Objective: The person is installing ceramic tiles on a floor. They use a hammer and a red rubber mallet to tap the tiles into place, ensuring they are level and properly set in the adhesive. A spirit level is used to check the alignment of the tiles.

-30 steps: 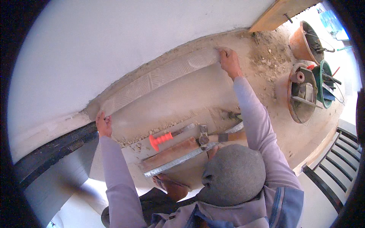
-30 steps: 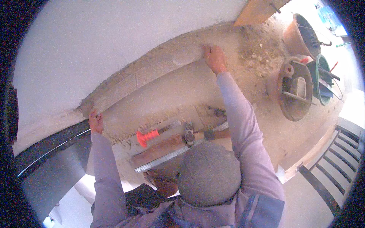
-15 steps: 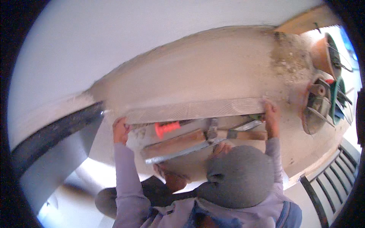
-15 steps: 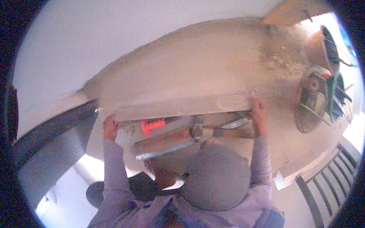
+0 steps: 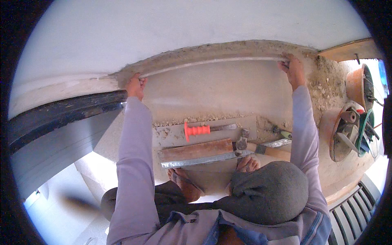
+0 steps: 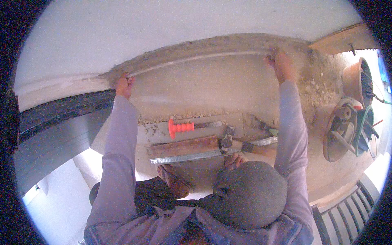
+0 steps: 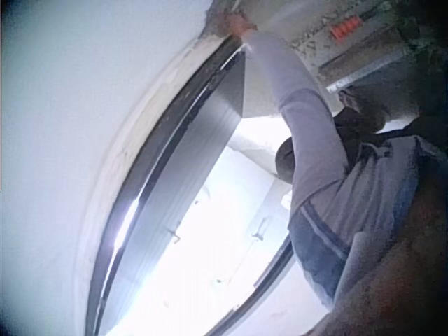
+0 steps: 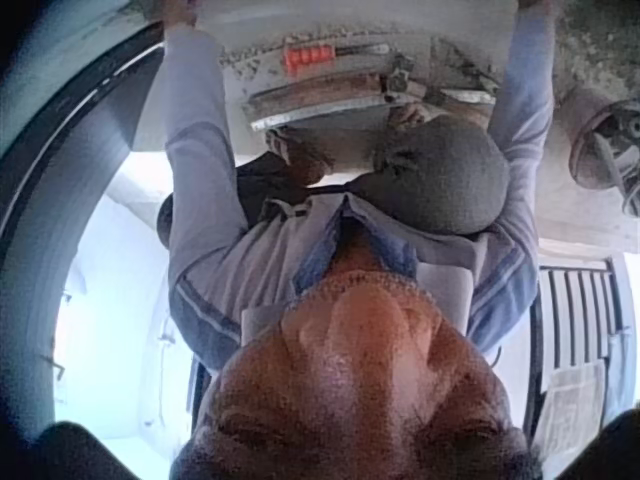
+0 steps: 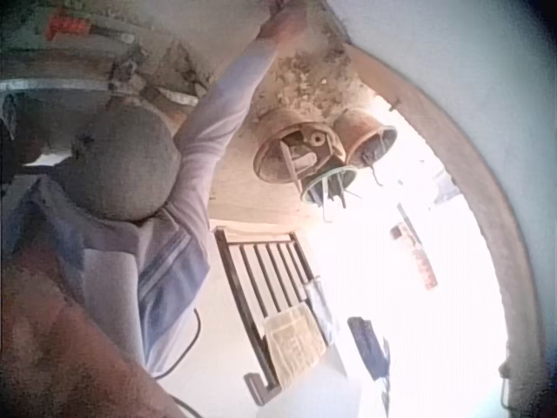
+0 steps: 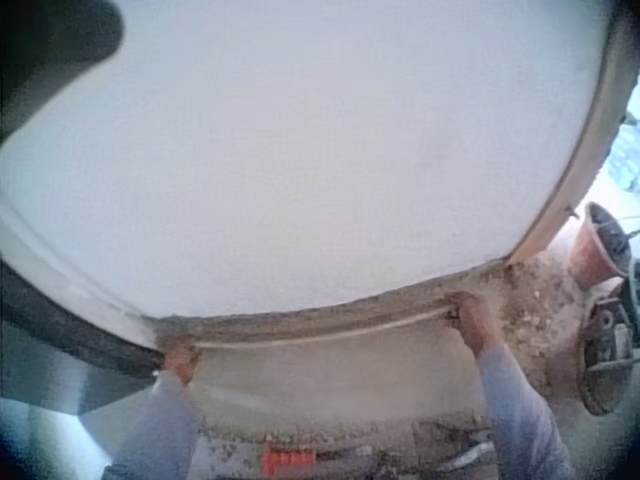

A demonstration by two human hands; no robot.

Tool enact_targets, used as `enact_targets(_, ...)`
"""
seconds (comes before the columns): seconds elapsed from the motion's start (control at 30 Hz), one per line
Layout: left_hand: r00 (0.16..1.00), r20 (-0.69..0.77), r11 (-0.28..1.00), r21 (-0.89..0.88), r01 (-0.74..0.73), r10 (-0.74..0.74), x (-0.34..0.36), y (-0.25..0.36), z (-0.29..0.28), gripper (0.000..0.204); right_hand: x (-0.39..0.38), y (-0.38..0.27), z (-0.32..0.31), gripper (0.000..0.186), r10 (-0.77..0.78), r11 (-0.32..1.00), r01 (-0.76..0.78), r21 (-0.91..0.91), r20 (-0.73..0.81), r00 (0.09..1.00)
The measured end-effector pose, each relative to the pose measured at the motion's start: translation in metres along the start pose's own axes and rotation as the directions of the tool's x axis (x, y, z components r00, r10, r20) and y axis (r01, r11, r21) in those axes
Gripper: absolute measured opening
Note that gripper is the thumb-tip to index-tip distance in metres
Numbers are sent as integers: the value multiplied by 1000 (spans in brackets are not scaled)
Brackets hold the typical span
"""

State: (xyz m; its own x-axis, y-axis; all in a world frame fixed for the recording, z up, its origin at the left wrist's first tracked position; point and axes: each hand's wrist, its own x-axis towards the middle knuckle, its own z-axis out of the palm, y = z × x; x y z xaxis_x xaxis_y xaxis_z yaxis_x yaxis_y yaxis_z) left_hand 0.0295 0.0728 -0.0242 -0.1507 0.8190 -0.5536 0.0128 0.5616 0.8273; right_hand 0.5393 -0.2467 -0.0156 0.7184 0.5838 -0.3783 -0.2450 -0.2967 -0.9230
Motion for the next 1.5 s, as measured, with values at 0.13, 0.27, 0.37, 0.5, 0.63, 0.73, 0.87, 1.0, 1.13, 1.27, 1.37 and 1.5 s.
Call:
enact_targets(0.13,971,204,986,-129,-103,128,-31,-5,9,40,5,15,3,39,-196,979,195,-61,0,981)
enact_targets(0.27,948,170,941,164,-296,269,-13,-18,6,76,-6,17,33,50,-378,870,284,-404,-176,909)
enact_targets(0.37,863,231,857,162,-490,450,-5,-23,20,91,-6,7,41,58,-485,730,285,-621,-176,857)
enact_targets(0.5,845,202,795,286,-535,496,-9,-32,53,99,0,13,39,62,-590,583,279,-763,-161,791)
enact_targets(0.63,889,153,747,492,-447,431,-4,-29,46,108,5,11,38,59,-352,699,163,-696,-136,926)
enact_targets(0.73,895,33,815,399,-420,445,-19,-38,53,110,-4,9,45,54,-270,845,221,-487,-31,962)
enact_targets(0.87,690,563,-254,824,-506,454,2,-56,88,81,31,12,25,46,-159,619,388,-682,375,913)
enact_targets(1.0,777,569,-190,822,-537,269,-79,-19,140,77,44,-17,10,40,17,814,291,-503,522,853)
enact_targets(1.13,913,219,932,42,-360,343,-72,-36,126,80,7,-56,64,42,244,631,398,-666,657,713)
enact_targets(1.27,932,308,787,-615,43,189,-76,-43,133,85,-41,-70,118,51,293,941,-233,-247,242,925)
enact_targets(1.37,976,95,967,-181,-177,196,-90,-45,148,86,-52,-41,133,58,290,951,-299,74,111,951)
enact_targets(1.5,973,72,905,-388,-175,219,-80,-62,148,87,-74,-31,156,66,285,942,-289,172,50,957)
